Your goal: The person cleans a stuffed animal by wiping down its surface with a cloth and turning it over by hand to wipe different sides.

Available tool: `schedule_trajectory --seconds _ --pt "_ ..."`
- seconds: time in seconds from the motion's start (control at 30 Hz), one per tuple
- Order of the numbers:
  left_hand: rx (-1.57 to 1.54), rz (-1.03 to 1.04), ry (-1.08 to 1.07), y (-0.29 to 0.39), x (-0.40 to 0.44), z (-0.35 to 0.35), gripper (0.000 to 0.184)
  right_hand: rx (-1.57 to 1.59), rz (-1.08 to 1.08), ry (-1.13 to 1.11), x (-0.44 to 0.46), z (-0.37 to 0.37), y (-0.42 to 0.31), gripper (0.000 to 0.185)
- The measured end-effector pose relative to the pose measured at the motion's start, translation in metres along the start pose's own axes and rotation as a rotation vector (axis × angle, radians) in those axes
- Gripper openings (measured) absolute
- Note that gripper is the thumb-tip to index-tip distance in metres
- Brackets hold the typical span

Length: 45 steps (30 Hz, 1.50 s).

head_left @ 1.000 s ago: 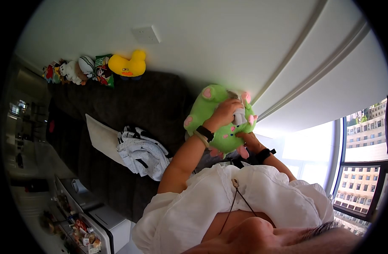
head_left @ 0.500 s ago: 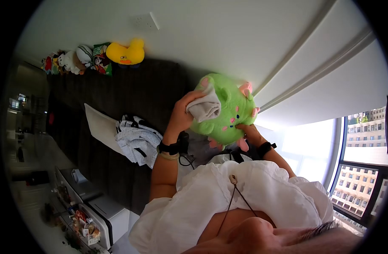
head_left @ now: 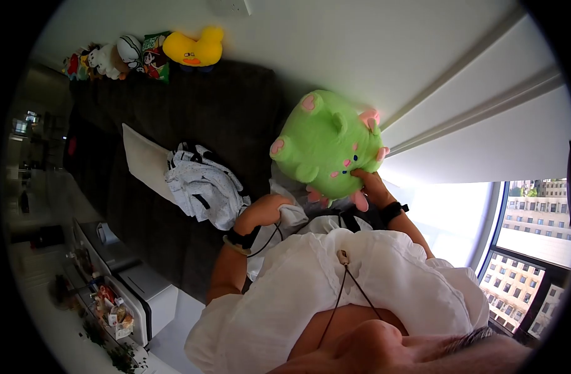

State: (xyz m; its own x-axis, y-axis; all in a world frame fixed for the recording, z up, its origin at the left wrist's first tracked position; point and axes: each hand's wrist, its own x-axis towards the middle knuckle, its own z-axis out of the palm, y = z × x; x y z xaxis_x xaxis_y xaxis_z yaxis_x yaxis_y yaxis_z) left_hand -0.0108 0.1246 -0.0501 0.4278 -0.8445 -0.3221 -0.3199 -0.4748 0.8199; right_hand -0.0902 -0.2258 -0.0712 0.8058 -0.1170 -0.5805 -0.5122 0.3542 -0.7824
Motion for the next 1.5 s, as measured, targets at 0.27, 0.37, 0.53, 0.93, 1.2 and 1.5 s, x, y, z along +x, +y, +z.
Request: schedule_trajectory --seconds 0.27,0.37,0.53,0.93,1.2,1.5 --pt "-0.150 0.135 0.675 0.026 0.028 0.021 0.044 -0.046 -0.010 -0.049 0.009 -0.007 0.007 0.057" --pt "-0.063 0.298 0.963 0.045 0.046 0.008 0.048 0.020 0.007 -0.052 0.008 -0.007 0.007 0.053" --pt "0.023 0.341 1.257 0.061 0.057 -0.038 0.050 0.012 0.014 -0.078 0.007 -0.009 0.012 0.055" --pt "0.451 0.115 0.858 0.012 0.038 -0.018 0.062 0.020 -0.018 -0.094 0.011 -0.009 0.015 0.053" --pt "-0.015 0.052 1.204 -0.003 0.023 -0.054 0.051 0.054 -0.012 -0.112 0.014 -0.013 0.017 0.050" --pt "0.287 0.389 0.857 0.052 0.111 -0.089 0.063 0.040 -0.030 -0.083 0.017 -0.020 0.026 0.052"
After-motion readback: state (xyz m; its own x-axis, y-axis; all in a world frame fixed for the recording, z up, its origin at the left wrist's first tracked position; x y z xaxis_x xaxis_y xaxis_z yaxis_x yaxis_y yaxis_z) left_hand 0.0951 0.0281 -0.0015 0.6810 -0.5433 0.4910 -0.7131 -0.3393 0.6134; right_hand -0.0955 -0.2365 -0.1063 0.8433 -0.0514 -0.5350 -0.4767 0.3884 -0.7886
